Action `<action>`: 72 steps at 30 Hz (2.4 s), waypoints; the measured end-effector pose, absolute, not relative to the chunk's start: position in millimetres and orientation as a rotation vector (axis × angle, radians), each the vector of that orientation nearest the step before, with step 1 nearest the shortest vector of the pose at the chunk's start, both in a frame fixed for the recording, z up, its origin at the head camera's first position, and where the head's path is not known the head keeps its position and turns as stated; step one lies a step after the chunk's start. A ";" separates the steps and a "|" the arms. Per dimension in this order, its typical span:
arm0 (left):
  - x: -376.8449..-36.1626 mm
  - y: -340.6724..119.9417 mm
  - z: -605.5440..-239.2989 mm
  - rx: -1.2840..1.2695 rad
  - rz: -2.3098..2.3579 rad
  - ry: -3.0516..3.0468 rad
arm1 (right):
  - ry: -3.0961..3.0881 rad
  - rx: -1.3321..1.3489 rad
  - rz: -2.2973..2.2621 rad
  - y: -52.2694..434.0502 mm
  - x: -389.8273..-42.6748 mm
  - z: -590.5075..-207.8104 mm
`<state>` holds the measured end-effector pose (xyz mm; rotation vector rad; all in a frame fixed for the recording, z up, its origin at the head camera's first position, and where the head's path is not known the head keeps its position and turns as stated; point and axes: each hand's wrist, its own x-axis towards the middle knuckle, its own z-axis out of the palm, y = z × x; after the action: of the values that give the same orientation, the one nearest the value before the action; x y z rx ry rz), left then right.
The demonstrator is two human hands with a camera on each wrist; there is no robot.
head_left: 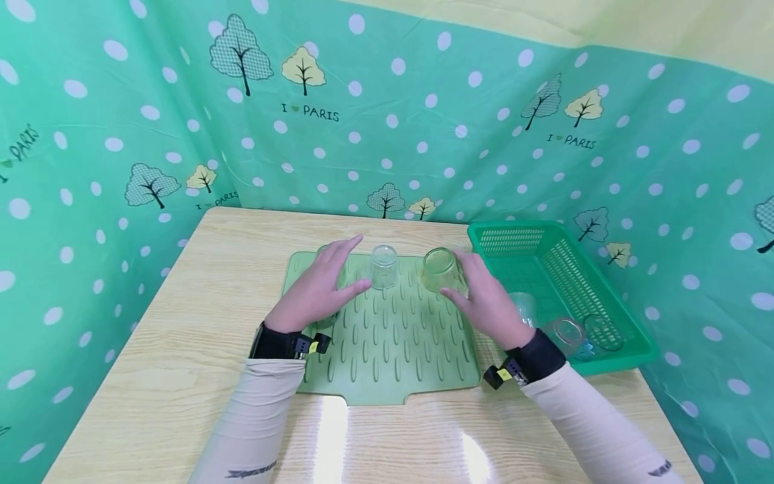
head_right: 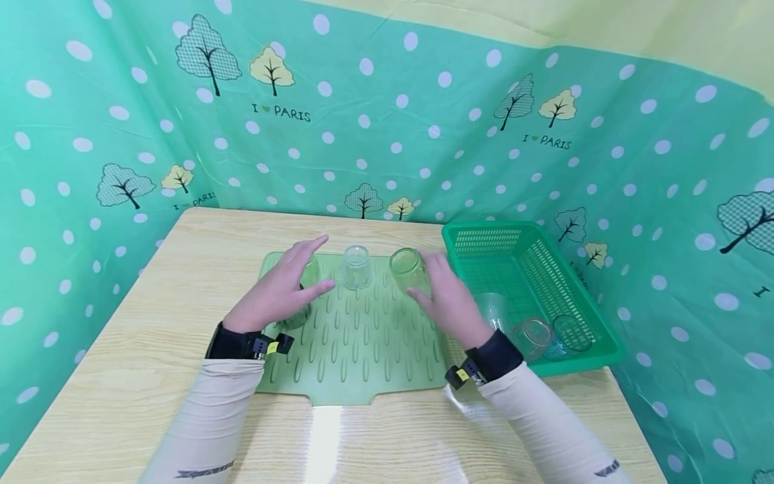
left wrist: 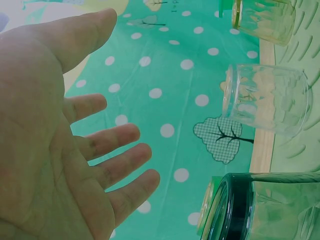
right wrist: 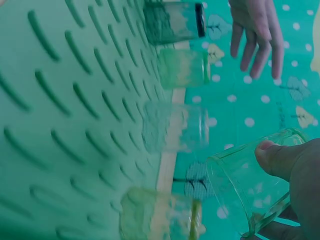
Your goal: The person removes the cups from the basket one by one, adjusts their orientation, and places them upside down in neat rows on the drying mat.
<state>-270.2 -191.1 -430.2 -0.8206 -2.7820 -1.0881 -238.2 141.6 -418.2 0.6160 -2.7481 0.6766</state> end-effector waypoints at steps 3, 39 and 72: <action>-270.0 -189.9 -429.5 -0.818 -1.086 -2.783 | -2.750 0.625 0.698 128.3 -237.0 -423.1; -262.1 -163.8 -429.1 -0.890 -0.949 -2.682 | -2.619 0.782 0.949 38.0 -229.0 -466.8; -251.0 -124.6 -445.1 -0.837 -0.697 -2.939 | -2.648 0.477 0.682 136.7 -275.0 -406.3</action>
<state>-251.0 -124.6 -445.1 -0.8368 -2.9393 -0.6972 -275.0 136.7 -406.3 0.4772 -2.6478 0.6824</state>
